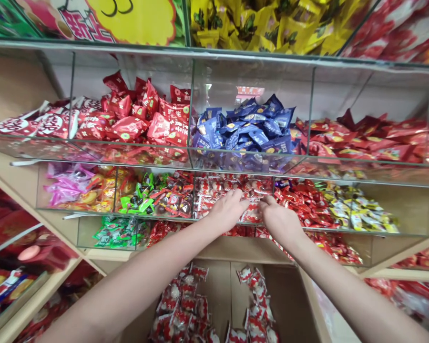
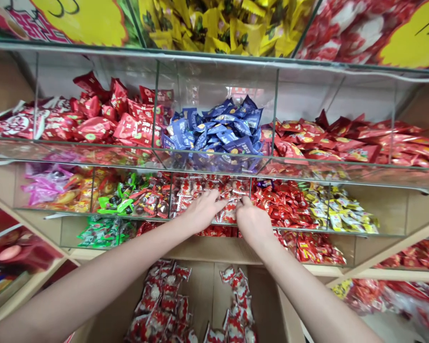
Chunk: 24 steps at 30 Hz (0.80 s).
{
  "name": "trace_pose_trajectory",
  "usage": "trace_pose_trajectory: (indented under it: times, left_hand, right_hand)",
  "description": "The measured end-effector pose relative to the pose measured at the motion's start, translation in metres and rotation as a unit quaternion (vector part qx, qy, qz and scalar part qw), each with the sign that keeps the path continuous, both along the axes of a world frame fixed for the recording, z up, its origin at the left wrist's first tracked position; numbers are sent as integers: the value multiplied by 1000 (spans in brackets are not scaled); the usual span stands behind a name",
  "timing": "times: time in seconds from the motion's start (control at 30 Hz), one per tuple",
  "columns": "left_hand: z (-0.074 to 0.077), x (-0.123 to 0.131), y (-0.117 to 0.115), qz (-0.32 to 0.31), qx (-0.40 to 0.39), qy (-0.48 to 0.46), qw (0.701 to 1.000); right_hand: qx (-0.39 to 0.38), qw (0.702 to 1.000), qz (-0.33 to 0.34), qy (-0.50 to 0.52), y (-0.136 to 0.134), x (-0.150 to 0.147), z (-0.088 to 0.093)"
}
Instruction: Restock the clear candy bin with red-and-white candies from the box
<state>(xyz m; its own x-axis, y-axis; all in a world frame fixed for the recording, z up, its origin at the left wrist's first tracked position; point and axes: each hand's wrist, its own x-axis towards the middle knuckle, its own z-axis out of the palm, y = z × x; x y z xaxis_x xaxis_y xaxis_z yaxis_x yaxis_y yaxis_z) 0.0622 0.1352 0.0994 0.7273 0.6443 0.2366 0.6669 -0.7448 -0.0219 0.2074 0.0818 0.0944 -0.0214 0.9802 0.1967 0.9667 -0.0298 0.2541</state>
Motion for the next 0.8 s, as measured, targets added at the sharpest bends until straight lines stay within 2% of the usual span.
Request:
trace_pose_trajectory:
  times: [0.13, 0.27, 0.4, 0.5, 0.6, 0.7, 0.8]
  left_hand:
    - [0, 8, 1, 11, -12, -2, 1000]
    - [3, 10, 0, 31, -11, -10, 999]
    - [10, -2, 0, 29, 37, -16, 999]
    - [10, -18, -5, 15, 60, -32, 998]
    - [3, -36, -18, -6, 42, -83, 996]
    - [-10, -53, -29, -18, 19, -136, 990]
    - [-20, -62, -29, -2, 16, -157, 987]
  right_hand:
    - [-42, 999, 12, -1, 4, 0, 1]
    - [-17, 999, 25, 23, -1, 4, -3]
    - [28, 998, 39, 35, -14, 12, -14]
    - [13, 998, 52, 37, -21, 15, -20]
    - [18, 998, 54, 37, -21, 14, -16]
    - [27, 998, 50, 37, -12, 9, -5]
    - [3, 997, 77, 26, 4, 1, 6]
